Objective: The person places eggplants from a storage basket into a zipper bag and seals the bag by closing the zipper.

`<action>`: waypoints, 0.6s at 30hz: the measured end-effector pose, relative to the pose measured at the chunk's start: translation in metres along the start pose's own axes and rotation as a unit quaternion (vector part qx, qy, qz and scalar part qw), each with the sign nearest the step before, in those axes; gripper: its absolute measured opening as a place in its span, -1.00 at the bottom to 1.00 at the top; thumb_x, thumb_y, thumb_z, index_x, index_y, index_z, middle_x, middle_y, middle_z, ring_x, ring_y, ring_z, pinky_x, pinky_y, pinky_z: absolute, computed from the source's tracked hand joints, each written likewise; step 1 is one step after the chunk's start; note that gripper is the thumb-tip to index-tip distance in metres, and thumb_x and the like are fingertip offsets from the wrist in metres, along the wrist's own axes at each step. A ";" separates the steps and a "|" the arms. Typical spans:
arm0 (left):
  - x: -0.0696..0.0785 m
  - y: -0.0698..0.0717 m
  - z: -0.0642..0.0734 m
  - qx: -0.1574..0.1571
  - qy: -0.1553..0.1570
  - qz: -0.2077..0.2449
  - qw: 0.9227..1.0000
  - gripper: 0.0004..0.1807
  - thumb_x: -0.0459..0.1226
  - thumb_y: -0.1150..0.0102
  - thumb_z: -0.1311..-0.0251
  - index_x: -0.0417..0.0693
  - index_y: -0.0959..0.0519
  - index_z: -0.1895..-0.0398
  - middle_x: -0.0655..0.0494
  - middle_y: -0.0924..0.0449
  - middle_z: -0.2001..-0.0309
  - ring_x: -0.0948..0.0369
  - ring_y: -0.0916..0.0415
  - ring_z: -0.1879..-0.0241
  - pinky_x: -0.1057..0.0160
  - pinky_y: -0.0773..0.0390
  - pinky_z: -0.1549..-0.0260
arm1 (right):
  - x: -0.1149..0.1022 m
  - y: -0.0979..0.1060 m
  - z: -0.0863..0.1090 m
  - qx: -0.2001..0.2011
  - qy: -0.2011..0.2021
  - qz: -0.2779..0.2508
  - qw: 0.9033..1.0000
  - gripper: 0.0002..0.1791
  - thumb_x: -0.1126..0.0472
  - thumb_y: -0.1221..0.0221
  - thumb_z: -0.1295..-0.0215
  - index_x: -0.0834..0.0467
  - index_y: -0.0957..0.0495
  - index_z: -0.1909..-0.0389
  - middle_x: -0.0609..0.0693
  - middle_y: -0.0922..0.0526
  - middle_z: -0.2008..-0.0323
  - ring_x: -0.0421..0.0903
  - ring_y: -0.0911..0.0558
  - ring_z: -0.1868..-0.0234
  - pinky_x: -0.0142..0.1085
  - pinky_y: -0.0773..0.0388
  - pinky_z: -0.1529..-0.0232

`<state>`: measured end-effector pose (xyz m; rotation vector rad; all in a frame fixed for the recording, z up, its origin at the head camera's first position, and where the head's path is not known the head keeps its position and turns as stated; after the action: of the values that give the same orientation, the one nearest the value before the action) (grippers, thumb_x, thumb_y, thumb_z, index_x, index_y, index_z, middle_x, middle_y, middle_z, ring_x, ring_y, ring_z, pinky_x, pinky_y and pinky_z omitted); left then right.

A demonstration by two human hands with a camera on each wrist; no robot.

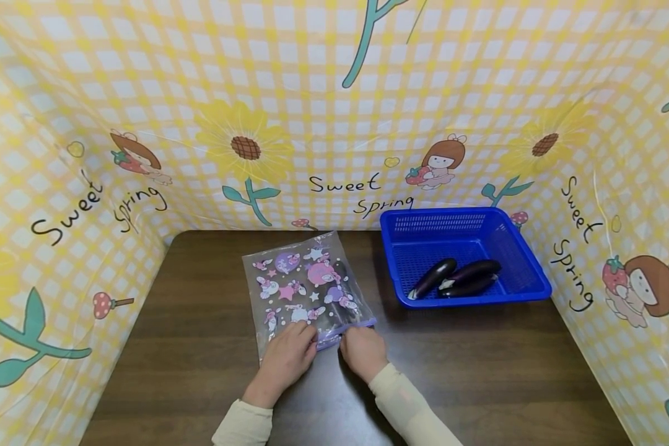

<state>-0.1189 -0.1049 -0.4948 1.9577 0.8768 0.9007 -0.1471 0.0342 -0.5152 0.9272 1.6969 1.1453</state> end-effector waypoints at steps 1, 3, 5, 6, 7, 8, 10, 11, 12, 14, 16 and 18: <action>0.000 0.000 0.000 0.002 -0.001 0.001 1.000 -0.79 -0.37 -0.42 -0.07 0.00 -0.52 0.41 0.20 -0.40 0.43 0.19 -0.38 0.46 0.17 -0.44 0.54 | 0.000 -0.001 -0.002 -0.002 -0.003 0.001 1.000 -0.65 0.21 -0.31 -0.12 0.10 -0.42 0.76 0.04 -0.52 0.71 0.06 -0.57 0.67 -0.09 -0.43 0.72; 0.001 0.000 -0.001 0.004 -0.004 0.000 1.000 -0.79 -0.37 -0.42 -0.06 -0.01 -0.52 0.40 0.19 -0.40 0.43 0.18 -0.39 0.46 0.17 -0.44 0.54 | -0.001 -0.002 -0.005 -0.006 -0.011 0.004 1.000 -0.66 0.20 -0.30 -0.13 0.11 -0.44 0.75 0.05 -0.52 0.71 0.08 -0.58 0.66 -0.08 -0.43 0.72; 0.001 0.001 -0.001 0.005 -0.005 -0.001 1.000 -0.80 -0.36 -0.42 -0.07 -0.02 -0.53 0.39 0.18 -0.40 0.43 0.18 -0.39 0.46 0.17 -0.45 0.54 | 0.000 -0.002 -0.007 -0.007 -0.020 0.010 1.000 -0.67 0.20 -0.30 -0.14 0.13 -0.47 0.74 0.06 -0.52 0.70 0.08 -0.58 0.66 -0.08 -0.44 0.72; 0.001 0.001 -0.001 0.004 -0.005 -0.002 1.000 -0.80 -0.36 -0.42 -0.07 -0.02 -0.53 0.38 0.19 -0.40 0.43 0.18 -0.39 0.46 0.18 -0.44 0.54 | 0.000 -0.003 -0.008 -0.007 -0.024 0.013 1.000 -0.68 0.19 -0.30 -0.15 0.13 -0.48 0.74 0.06 -0.53 0.70 0.09 -0.58 0.66 -0.07 -0.44 0.72; 0.001 0.000 -0.001 0.004 -0.006 -0.003 1.000 -0.80 -0.36 -0.42 -0.07 -0.02 -0.53 0.38 0.19 -0.40 0.42 0.18 -0.39 0.47 0.18 -0.44 0.54 | 0.000 -0.003 -0.009 -0.008 -0.029 0.016 0.999 -0.68 0.19 -0.30 -0.15 0.14 -0.48 0.73 0.07 -0.53 0.70 0.09 -0.58 0.65 -0.07 -0.45 0.72; 0.001 0.001 -0.001 0.005 -0.007 -0.003 1.000 -0.79 -0.36 -0.42 -0.07 -0.01 -0.53 0.38 0.19 -0.40 0.42 0.18 -0.39 0.47 0.18 -0.44 0.54 | 0.000 -0.003 -0.010 -0.006 -0.033 0.019 0.999 -0.69 0.19 -0.30 -0.15 0.14 -0.49 0.72 0.07 -0.54 0.69 0.09 -0.59 0.65 -0.07 -0.45 0.71; 0.002 0.001 -0.002 0.005 -0.009 -0.002 1.000 -0.79 -0.36 -0.42 -0.07 -0.01 -0.52 0.38 0.18 -0.40 0.42 0.18 -0.39 0.47 0.18 -0.44 0.53 | 0.001 -0.004 -0.011 -0.001 -0.039 0.026 0.999 -0.70 0.19 -0.31 -0.14 0.16 -0.51 0.71 0.09 -0.56 0.68 0.09 -0.60 0.64 -0.06 -0.47 0.70; 0.002 0.001 -0.002 0.006 -0.010 -0.001 1.000 -0.79 -0.36 -0.42 -0.07 -0.01 -0.52 0.38 0.18 -0.40 0.42 0.18 -0.39 0.47 0.17 -0.44 0.53 | 0.001 -0.003 -0.012 0.002 -0.041 0.031 0.999 -0.71 0.19 -0.31 -0.13 0.16 -0.52 0.71 0.09 -0.56 0.67 0.09 -0.60 0.64 -0.06 -0.48 0.69; 0.002 0.001 -0.002 0.005 -0.011 0.000 1.000 -0.79 -0.36 -0.41 -0.07 -0.01 -0.52 0.38 0.18 -0.40 0.42 0.17 -0.39 0.46 0.17 -0.45 0.53 | 0.001 -0.004 -0.012 0.005 -0.042 0.034 0.999 -0.71 0.19 -0.31 -0.13 0.16 -0.52 0.71 0.09 -0.57 0.66 0.10 -0.60 0.64 -0.06 -0.48 0.69; 0.001 0.001 -0.002 0.005 -0.012 0.003 1.000 -0.80 -0.36 -0.40 -0.08 -0.01 -0.51 0.39 0.17 -0.40 0.42 0.16 -0.39 0.46 0.15 -0.45 0.52 | 0.001 -0.003 -0.013 0.012 -0.040 0.038 0.998 -0.71 0.19 -0.32 -0.12 0.17 -0.53 0.71 0.10 -0.57 0.66 0.10 -0.61 0.64 -0.06 -0.49 0.69; 0.001 0.000 -0.002 0.001 -0.009 0.004 1.000 -0.80 -0.37 -0.40 -0.07 -0.02 -0.51 0.39 0.17 -0.40 0.42 0.17 -0.39 0.45 0.15 -0.45 0.51 | 0.002 -0.003 -0.013 0.009 -0.035 0.039 0.999 -0.71 0.19 -0.32 -0.12 0.17 -0.53 0.71 0.09 -0.57 0.67 0.09 -0.60 0.65 -0.07 -0.49 0.70; -0.001 -0.001 -0.001 -0.004 -0.004 0.006 1.000 -0.80 -0.37 -0.40 -0.06 -0.02 -0.52 0.39 0.18 -0.40 0.42 0.17 -0.39 0.45 0.15 -0.45 0.51 | 0.003 -0.003 -0.013 -0.005 -0.030 0.033 0.999 -0.70 0.19 -0.32 -0.14 0.17 -0.51 0.70 0.08 -0.57 0.67 0.09 -0.59 0.65 -0.07 -0.49 0.69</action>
<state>-0.1206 -0.1042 -0.4955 1.9608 0.8562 0.9019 -0.1607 0.0315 -0.5161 1.0079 1.6224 1.1574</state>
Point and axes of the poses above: each hand's wrist, its own z-axis away from the middle knuckle, its own y-axis out of the back of the hand, x = y × z, the point moved 8 cm from there along -z, towards the middle knuckle
